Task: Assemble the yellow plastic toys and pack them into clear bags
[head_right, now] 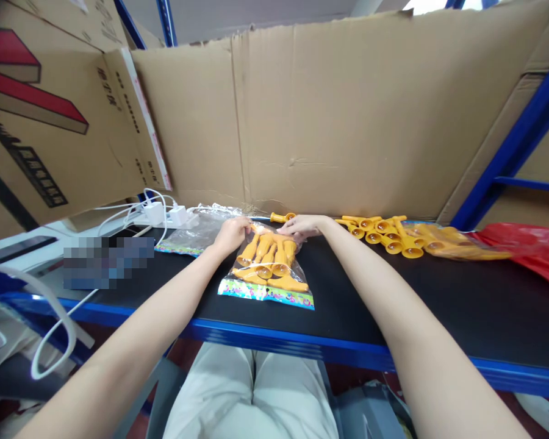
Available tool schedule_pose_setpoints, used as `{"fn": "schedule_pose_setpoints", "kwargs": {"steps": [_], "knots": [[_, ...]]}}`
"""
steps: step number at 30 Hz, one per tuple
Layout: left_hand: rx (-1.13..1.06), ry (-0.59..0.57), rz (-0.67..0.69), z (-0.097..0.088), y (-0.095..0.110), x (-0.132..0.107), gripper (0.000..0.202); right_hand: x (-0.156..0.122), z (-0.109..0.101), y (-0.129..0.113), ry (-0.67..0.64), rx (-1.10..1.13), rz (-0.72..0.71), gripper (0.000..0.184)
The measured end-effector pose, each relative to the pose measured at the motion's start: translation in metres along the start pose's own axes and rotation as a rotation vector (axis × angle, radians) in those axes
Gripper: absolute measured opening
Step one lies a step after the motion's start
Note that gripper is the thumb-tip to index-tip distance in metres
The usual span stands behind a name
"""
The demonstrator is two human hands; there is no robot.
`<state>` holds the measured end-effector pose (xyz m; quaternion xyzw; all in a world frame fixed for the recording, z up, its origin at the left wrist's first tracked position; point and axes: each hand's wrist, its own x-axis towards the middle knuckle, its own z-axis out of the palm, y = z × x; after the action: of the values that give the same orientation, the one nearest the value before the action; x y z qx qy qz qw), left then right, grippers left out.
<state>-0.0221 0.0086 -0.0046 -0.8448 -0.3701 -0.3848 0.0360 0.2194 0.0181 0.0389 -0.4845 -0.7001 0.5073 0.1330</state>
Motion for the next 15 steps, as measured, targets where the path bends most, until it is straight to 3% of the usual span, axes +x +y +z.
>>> {"fn": "schedule_pose_setpoints", "kwargs": {"steps": [3, 7, 15], "knots": [[-0.009, 0.062, -0.001, -0.002, 0.003, 0.001, 0.027, 0.001, 0.006, -0.004, -0.282, 0.172, 0.030, 0.043], [-0.062, 0.084, -0.015, -0.006, 0.008, 0.001, 0.028, -0.004, 0.017, -0.009, -0.427, 0.304, 0.031, 0.044], [-0.200, 0.032, -0.047, -0.011, 0.027, 0.003, 0.029, -0.028, 0.038, -0.012, -0.156, 0.469, -0.027, 0.022]]}}
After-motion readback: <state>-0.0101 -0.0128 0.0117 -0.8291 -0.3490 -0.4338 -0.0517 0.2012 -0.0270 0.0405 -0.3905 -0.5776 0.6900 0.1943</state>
